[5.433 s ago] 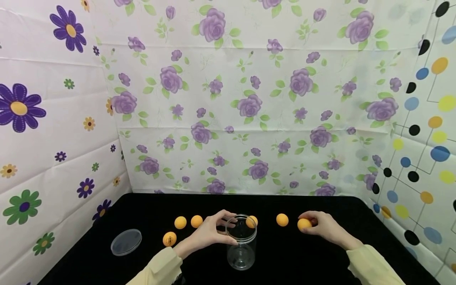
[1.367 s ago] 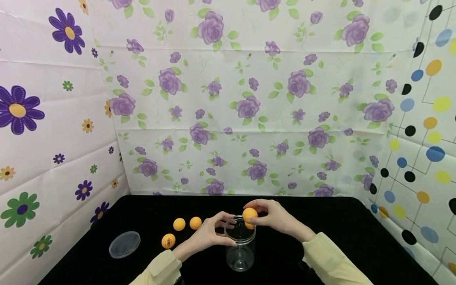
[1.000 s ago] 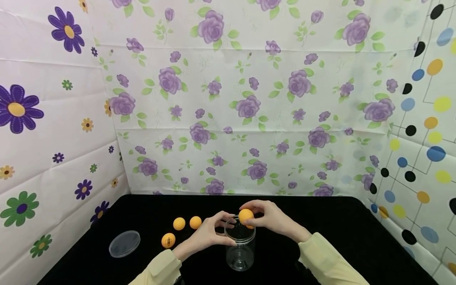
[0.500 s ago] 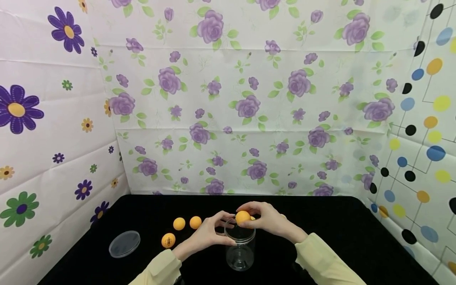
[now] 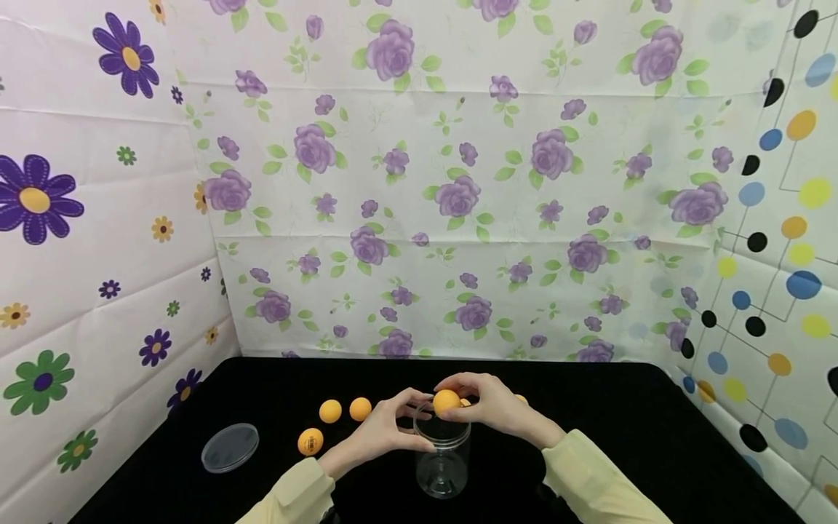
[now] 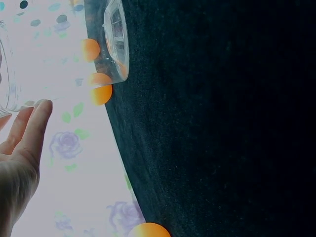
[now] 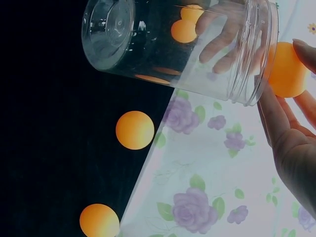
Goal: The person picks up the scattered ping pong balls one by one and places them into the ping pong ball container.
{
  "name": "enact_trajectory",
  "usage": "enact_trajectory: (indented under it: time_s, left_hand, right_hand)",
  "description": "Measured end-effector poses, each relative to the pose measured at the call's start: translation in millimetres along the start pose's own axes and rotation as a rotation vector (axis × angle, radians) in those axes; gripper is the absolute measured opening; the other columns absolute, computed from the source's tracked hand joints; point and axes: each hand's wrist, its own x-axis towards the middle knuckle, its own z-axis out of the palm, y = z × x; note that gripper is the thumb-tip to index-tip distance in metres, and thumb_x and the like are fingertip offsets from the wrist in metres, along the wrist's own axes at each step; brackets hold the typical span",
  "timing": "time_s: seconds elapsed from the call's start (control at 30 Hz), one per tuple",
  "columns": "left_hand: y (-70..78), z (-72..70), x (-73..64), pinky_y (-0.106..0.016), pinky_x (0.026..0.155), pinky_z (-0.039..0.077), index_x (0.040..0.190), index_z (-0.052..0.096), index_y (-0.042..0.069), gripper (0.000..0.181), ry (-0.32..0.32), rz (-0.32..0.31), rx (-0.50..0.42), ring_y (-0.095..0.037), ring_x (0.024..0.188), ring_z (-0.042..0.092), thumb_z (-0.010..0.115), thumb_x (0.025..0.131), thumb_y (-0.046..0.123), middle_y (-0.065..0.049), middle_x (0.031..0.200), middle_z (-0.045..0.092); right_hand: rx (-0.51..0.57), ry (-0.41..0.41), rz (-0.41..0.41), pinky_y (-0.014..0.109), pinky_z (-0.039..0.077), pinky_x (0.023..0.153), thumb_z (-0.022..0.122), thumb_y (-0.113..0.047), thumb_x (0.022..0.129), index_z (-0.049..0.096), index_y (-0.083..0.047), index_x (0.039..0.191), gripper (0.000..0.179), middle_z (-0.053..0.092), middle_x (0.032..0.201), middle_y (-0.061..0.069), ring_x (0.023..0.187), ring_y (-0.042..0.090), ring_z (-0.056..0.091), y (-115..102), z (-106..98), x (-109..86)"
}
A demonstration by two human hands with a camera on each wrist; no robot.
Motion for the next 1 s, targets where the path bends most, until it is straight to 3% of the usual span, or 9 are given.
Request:
enact_trajectory:
  time_s: [0.07,0.27,0.53,0.7,1.0]
  left_hand:
    - [-0.5,-0.2,0.1,-0.027,0.074,0.050,0.120,0.051,0.019,0.052,-0.002,0.003,-0.001,-0.015,0.097,0.056,0.076,0.075,0.025,-0.012,0.118,0.053]
    - [-0.8,-0.2,0.4,-0.028,0.074,0.050,0.120,0.051,0.019,0.052,-0.002,0.003,0.002,-0.015,0.097,0.055,0.076,0.075,0.025,-0.007,0.119,0.053]
    - [-2.7,0.1,1.4,-0.027,0.073,0.051,0.124,0.048,0.005,0.057,0.001,0.034,0.021,-0.020,0.098,0.056,0.075,0.077,0.021,-0.011,0.116,0.053]
    - [-3.1,0.6,1.9,-0.027,0.073,0.051,0.123,0.049,0.008,0.056,0.005,0.036,0.016,-0.019,0.098,0.056,0.076,0.076,0.022,-0.011,0.116,0.054]
    - [-3.0,1.0,1.9,-0.027,0.073,0.051,0.122,0.049,0.009,0.056,0.012,0.030,0.010,-0.016,0.097,0.056,0.076,0.075,0.020,-0.006,0.115,0.054]
  right_hand:
    - [0.001,-0.001,-0.001,0.033,0.049,0.075,0.066,-0.007,0.083,0.054,0.005,0.118,0.039,0.058,0.106,0.015,0.092,0.032,0.057,-2,0,-0.2]
    - [0.006,-0.005,-0.007,0.033,0.049,0.075,0.068,-0.011,0.082,0.056,-0.003,0.120,0.040,0.058,0.108,0.010,0.094,0.026,0.057,21,-2,3.0]
    - [0.021,0.006,0.047,0.031,0.048,0.078,0.070,-0.021,0.081,0.056,-0.006,0.120,0.044,0.055,0.113,0.017,0.100,0.031,0.054,21,-6,2.1]
    - [0.038,0.009,0.039,0.032,0.048,0.078,0.069,-0.018,0.081,0.055,-0.003,0.120,0.044,0.054,0.114,0.017,0.101,0.039,0.051,21,-7,1.8]
    - [0.066,0.024,0.021,0.033,0.048,0.079,0.066,-0.010,0.083,0.055,-0.003,0.121,0.040,0.054,0.116,0.011,0.102,0.035,0.052,19,-10,1.2]
